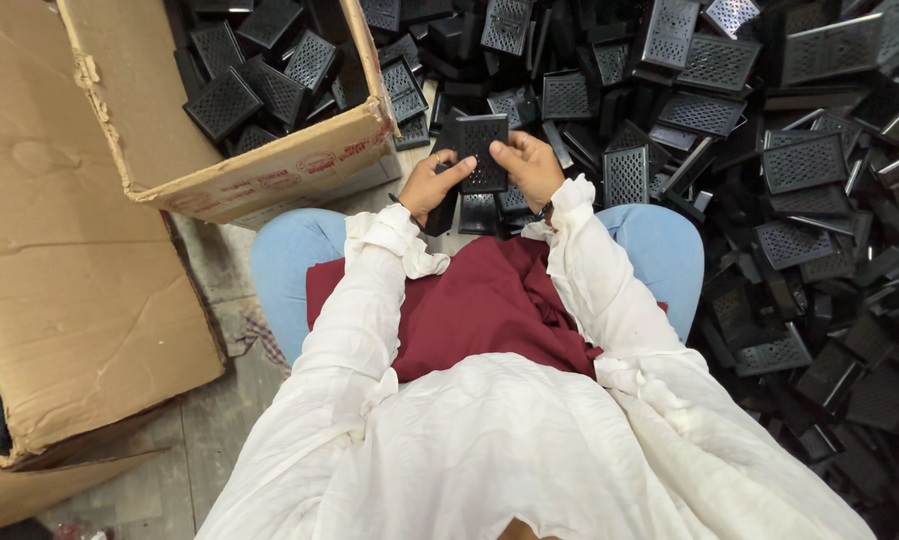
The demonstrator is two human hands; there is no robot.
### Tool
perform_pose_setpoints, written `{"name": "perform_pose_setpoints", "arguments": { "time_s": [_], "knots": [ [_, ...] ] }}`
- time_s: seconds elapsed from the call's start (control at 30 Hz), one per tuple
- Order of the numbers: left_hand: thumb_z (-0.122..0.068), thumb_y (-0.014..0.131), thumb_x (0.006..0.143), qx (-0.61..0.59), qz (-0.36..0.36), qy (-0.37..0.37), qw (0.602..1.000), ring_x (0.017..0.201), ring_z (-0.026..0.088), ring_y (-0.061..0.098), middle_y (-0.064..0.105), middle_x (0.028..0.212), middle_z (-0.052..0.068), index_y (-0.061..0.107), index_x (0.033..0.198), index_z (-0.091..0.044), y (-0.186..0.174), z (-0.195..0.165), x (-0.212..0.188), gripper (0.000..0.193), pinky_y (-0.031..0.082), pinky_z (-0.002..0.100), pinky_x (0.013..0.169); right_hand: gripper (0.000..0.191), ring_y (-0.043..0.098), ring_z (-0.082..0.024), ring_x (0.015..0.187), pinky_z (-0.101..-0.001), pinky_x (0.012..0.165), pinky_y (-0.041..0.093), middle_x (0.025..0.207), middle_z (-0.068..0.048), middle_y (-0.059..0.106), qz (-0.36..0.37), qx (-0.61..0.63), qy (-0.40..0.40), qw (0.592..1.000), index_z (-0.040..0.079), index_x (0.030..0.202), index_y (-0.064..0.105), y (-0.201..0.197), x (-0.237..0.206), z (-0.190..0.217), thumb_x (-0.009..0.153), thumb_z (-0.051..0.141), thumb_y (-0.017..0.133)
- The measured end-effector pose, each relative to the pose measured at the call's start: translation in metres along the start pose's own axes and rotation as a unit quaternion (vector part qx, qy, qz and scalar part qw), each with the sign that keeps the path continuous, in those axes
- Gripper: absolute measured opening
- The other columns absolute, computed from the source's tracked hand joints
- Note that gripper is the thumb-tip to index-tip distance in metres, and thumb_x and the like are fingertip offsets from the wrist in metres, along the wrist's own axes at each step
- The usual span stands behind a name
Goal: The person sits on the floor and repeatedly picks up small black plastic components from a pile, briefly turns them over in their hands, and places them into a cardboard box. The person continues this cycle of picking, inspecting, and placing components into the box throughout the clip.
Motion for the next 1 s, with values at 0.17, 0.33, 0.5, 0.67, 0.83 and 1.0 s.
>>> {"name": "perform_pose_setpoints", "arguments": {
  "time_s": [0.17,0.33,0.5,0.67,0.83,1.0],
  "knots": [
    [-0.031,0.079,0.089,0.003,-0.015,0.022,1.000,0.085,0.007,0.066,0.073,0.095,0.000,0.069,0.109,-0.005,0.015,-0.020,-0.009,0.034,0.054,0.022,0.075,0.035,0.072,-0.016,0.094,-0.0287,0.083,0.058,0.112,-0.014,0.074,-0.018,-0.034,-0.034,0.999,-0.007,0.128,0.060,-0.011,-0.007,0.009,0.102,0.014,0.069],
    [-0.040,0.064,0.097,-0.359,-0.033,0.131,0.924,0.093,0.017,0.070,0.072,0.107,0.001,0.067,0.120,-0.012,0.006,-0.143,-0.036,0.037,0.058,0.036,0.087,0.032,0.074,-0.018,0.094,-0.0307,0.086,0.061,0.111,-0.014,0.077,-0.169,-0.132,-0.136,0.967,-0.001,0.129,0.064,-0.090,-0.006,0.054,0.105,0.018,0.068],
    [-0.056,0.060,0.102,-0.446,0.008,0.210,0.870,0.094,0.020,0.070,0.068,0.104,0.007,0.064,0.122,-0.006,-0.009,-0.225,-0.066,0.054,0.060,0.037,0.083,0.029,0.075,-0.032,0.093,-0.0403,0.088,0.058,0.099,-0.019,0.077,-0.292,-0.551,-0.096,0.776,0.002,0.105,0.077,-0.135,-0.028,0.064,0.087,0.025,0.079],
    [-0.024,0.070,0.100,-0.355,-0.055,0.094,0.928,0.088,0.018,0.071,0.069,0.100,0.006,0.063,0.112,-0.008,0.005,-0.117,-0.055,0.021,0.059,0.034,0.076,0.050,0.072,-0.040,0.101,-0.0462,0.094,0.056,0.106,-0.022,0.074,-0.168,-0.646,0.213,0.713,0.004,0.106,0.078,-0.121,-0.029,0.031,0.078,0.045,0.083],
    [-0.016,0.075,0.091,-0.314,-0.173,-0.019,0.933,0.076,0.019,0.071,0.069,0.088,0.006,0.068,0.103,-0.005,-0.022,-0.004,-0.018,0.018,0.061,0.031,0.072,0.089,0.063,-0.043,0.112,-0.0489,0.094,0.050,0.121,-0.028,0.065,-0.099,-0.690,0.260,0.668,-0.004,0.133,0.053,-0.080,-0.028,0.004,0.077,0.058,0.085],
    [-0.015,0.077,0.089,-0.269,-0.159,-0.021,0.950,0.074,0.017,0.069,0.068,0.086,0.004,0.068,0.102,-0.006,-0.023,0.023,0.007,0.019,0.058,0.028,0.068,0.079,0.064,-0.043,0.116,-0.0460,0.099,0.051,0.126,-0.027,0.066,-0.075,-0.590,-0.057,0.802,0.001,0.142,0.054,-0.035,-0.014,0.007,0.080,0.037,0.086]
  ]
}}
Point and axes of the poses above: each hand's wrist, its own x-axis towards the middle knuckle, its own y-axis out of the palm, z = x × y, the point moved 6 cm from there along x, towards the middle knuckle
